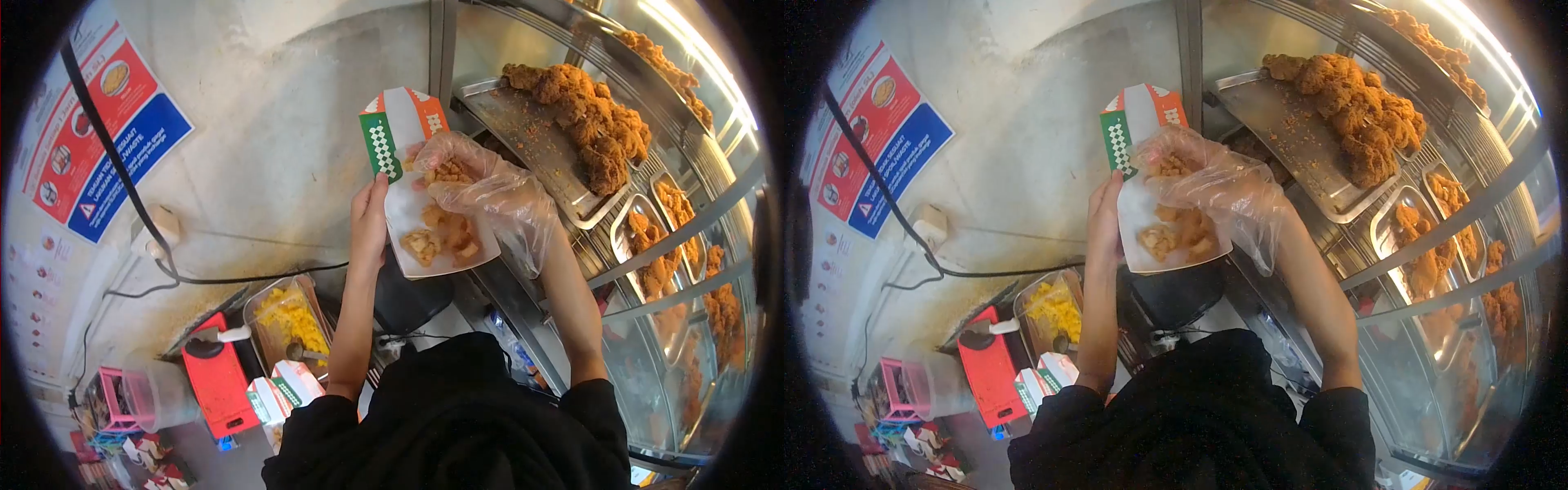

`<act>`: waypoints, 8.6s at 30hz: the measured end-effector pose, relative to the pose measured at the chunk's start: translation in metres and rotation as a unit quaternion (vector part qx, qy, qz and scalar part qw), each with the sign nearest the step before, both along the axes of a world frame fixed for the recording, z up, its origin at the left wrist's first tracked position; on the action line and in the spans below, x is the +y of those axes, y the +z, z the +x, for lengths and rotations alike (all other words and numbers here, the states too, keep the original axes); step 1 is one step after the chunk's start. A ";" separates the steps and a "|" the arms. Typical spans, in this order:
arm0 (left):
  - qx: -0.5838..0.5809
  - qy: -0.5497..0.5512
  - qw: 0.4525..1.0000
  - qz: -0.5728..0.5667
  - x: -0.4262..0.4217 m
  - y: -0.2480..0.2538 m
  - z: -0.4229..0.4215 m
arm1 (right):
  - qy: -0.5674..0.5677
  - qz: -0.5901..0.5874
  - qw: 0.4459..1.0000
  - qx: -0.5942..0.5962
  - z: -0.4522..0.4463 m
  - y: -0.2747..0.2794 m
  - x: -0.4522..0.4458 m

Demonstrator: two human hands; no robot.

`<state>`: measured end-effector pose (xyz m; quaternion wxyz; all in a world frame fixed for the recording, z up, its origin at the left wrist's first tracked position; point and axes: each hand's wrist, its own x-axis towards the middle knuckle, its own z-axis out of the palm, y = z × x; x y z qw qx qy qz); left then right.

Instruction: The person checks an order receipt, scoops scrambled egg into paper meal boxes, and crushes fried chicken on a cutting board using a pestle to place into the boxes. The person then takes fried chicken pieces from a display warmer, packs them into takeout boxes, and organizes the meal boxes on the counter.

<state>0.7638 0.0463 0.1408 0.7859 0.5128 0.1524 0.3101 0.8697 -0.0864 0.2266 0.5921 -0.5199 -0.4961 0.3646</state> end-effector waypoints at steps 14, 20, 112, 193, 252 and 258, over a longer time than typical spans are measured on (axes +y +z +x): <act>-0.004 0.041 0.999 -0.023 -0.007 -0.002 -0.021 | 0.023 0.041 0.994 -0.101 0.003 -0.009 0.005; 0.013 0.067 0.998 0.004 -0.009 0.001 -0.022 | -0.139 0.035 0.986 -0.087 -0.009 0.012 0.007; 0.051 0.280 0.907 -0.312 -0.231 -0.161 -0.273 | 0.161 -0.049 0.977 -0.133 -0.197 -0.210 -0.035; 0.205 0.822 0.496 -0.190 -0.370 -0.152 -0.408 | 0.659 -0.148 0.631 -0.382 -0.533 -0.306 0.156; 0.133 -0.077 0.988 -0.012 0.039 -0.092 -0.075 | -0.046 -0.460 0.561 -0.687 0.192 0.221 0.007; 0.097 -0.073 0.992 -0.040 0.035 -0.069 -0.042 | -0.230 -0.416 0.544 -0.692 0.223 0.218 0.012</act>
